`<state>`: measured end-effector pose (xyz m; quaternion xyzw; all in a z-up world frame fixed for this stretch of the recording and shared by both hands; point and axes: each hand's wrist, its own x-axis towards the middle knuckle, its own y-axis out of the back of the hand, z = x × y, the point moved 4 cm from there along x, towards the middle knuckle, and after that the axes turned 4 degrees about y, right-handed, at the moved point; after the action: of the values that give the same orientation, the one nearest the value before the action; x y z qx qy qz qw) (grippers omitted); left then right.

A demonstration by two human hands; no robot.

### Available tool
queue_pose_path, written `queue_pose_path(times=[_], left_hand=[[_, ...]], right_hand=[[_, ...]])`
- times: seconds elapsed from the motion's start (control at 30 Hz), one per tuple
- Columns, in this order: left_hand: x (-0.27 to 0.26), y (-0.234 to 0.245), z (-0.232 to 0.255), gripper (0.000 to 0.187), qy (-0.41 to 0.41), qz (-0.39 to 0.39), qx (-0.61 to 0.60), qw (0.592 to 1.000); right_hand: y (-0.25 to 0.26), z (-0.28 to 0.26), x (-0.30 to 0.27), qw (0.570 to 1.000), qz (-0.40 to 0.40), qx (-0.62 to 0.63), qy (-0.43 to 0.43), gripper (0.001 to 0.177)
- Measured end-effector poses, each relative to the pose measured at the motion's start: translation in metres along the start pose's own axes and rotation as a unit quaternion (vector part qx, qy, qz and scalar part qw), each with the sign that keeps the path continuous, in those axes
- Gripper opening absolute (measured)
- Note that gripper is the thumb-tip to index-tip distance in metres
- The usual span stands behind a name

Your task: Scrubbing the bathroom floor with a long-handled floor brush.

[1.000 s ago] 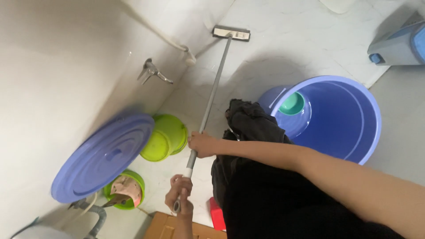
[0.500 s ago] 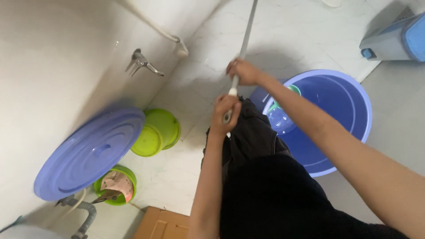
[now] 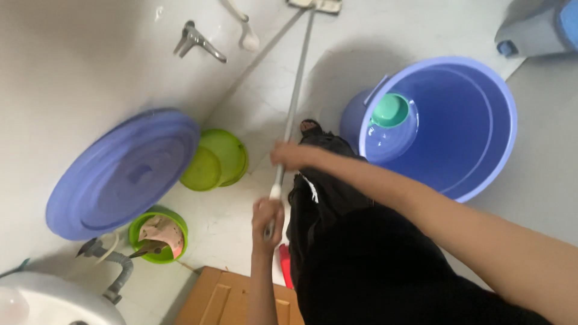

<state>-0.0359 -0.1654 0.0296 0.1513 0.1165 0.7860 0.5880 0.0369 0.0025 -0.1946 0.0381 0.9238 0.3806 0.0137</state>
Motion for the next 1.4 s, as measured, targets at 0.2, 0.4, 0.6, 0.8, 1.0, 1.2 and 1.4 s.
queue_pose_path(times=[0.2,0.4,0.6,0.8,1.0,1.2,1.4], left_hand=[[-0.164,0.072,0.051,0.011,0.067,0.050,0.025,0.996],[-0.149,0.095,-0.001,0.007,0.046,0.114,-0.048,0.991],[0.002,0.048,-0.019,0.008,0.015,0.016,-0.057,0.998],[0.138,-0.037,-0.034,0.004,-0.044,-0.038,-0.040,0.998],[0.149,-0.053,-0.027,0.005,-0.007,-0.039,-0.053,0.998],[0.014,0.017,-0.016,0.005,-0.003,-0.020,0.025,0.999],[-0.168,0.082,0.024,0.010,0.124,0.046,-0.007,0.991]], right_hand=[[-0.076,-0.191,0.027,0.992,-0.120,0.046,0.000,0.012],[-0.085,-0.175,0.060,0.997,-0.064,0.038,-0.031,0.010],[0.003,-0.040,0.051,0.994,0.021,-0.020,-0.109,0.012],[0.103,0.101,0.004,0.971,0.036,-0.114,-0.209,0.019],[0.131,0.110,-0.009,0.953,0.031,-0.135,-0.271,0.021],[0.016,0.005,0.027,0.984,-0.073,-0.082,-0.141,0.009],[-0.092,-0.172,0.048,0.980,-0.188,-0.026,-0.052,0.012]])
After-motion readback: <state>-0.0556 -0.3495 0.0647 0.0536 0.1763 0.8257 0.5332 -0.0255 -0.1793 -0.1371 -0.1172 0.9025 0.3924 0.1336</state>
